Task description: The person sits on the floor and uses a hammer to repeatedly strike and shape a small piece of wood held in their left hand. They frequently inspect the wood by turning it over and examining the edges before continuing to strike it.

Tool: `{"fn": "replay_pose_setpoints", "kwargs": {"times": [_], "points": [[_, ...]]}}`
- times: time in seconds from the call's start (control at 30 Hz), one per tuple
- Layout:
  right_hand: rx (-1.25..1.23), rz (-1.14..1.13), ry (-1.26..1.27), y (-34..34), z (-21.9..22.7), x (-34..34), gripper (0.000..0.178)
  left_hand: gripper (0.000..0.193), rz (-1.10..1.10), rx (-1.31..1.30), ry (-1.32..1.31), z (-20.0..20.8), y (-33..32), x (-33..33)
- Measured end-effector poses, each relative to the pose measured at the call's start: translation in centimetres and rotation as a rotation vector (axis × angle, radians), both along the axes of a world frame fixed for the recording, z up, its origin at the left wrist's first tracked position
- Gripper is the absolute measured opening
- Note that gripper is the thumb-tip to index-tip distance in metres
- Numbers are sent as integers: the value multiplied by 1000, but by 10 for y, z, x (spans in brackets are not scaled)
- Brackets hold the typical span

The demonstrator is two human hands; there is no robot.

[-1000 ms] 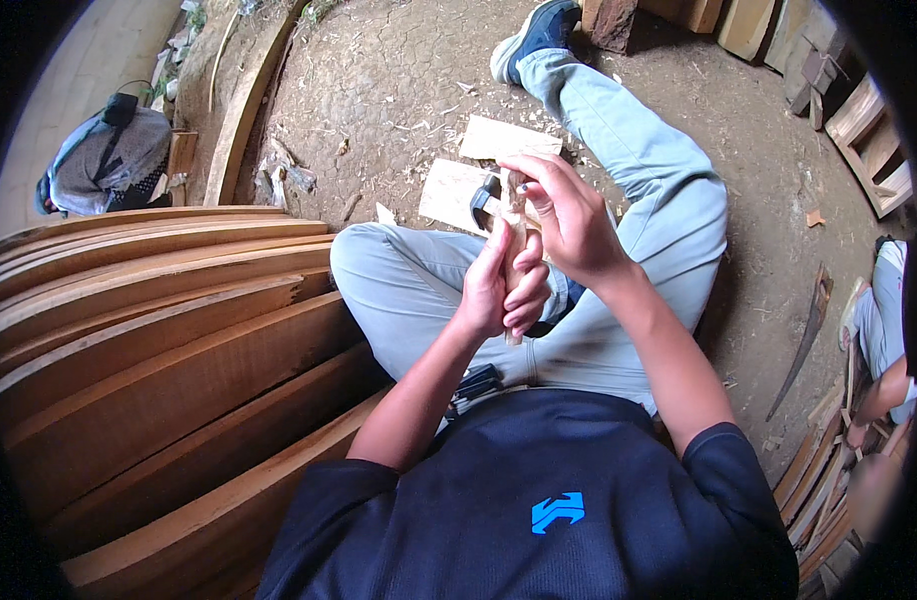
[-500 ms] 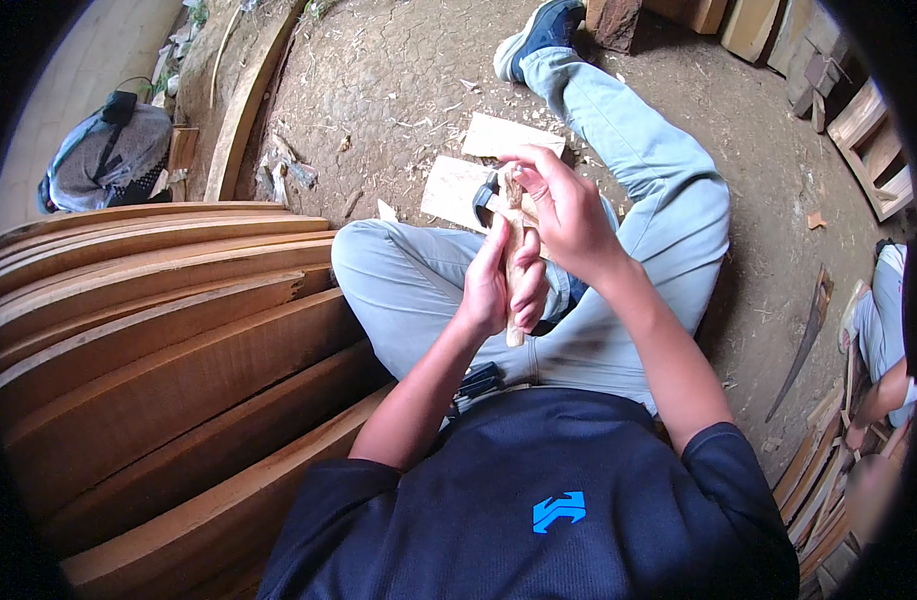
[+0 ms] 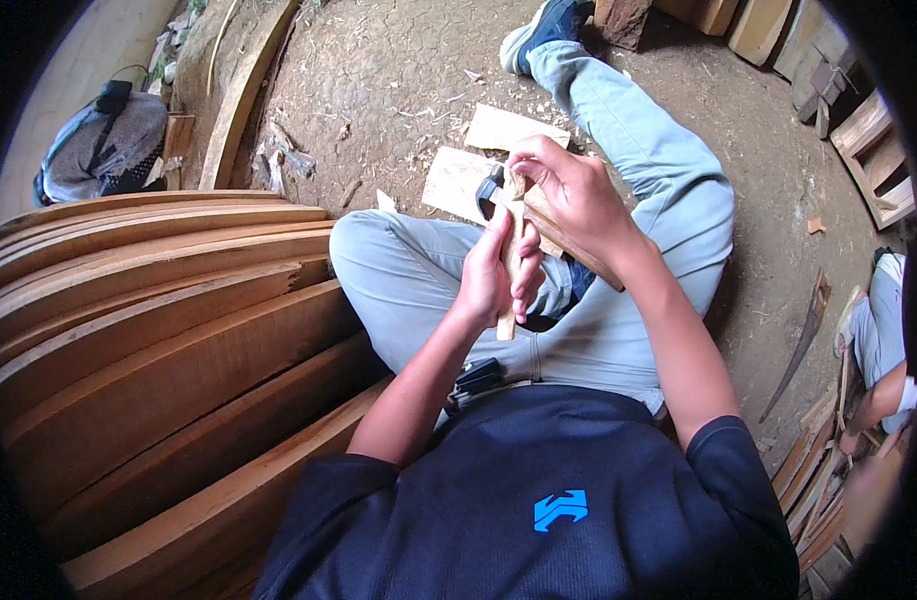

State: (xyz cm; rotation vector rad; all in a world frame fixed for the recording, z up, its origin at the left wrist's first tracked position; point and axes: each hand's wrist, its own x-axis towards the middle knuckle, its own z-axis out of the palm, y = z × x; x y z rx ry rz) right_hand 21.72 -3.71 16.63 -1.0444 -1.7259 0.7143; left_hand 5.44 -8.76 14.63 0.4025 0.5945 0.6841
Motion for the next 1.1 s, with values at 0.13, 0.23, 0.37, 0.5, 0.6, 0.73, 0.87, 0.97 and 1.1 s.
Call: {"fn": "replay_pose_setpoints", "kwargs": {"times": [0.13,0.23,0.37,0.5,0.6,0.73,0.87,0.97,1.1], "points": [[66,-93,-53,-5,-4,-5,13,54,-35,-14,-107,-1,1,-2],[158,-115,-84,-5,-5,-5,13,53,-60,-16,-174,-3,1,-4],[41,-58,-101,-1,-10,-3,26,49,-49,-28,-137,-8,7,-11],[-396,-149,-182,-4,-19,2,58,41,66,1,447,-21,26,-20],[-447,-150,-509,-21,-79,8,69,40,175,-26,562,-53,38,-41],[-615,-112,-833,-60,-125,1,48,38,158,-41,691,-71,44,-60],[-693,-123,-759,-61,-99,-5,38,36,195,-217,619,-86,39,-56],[-420,-226,-536,-65,-116,7,35,35,175,-170,555,-107,33,-44],[-596,-208,-249,-56,-84,22,29,36,256,-135,639,-116,25,-19]]}}
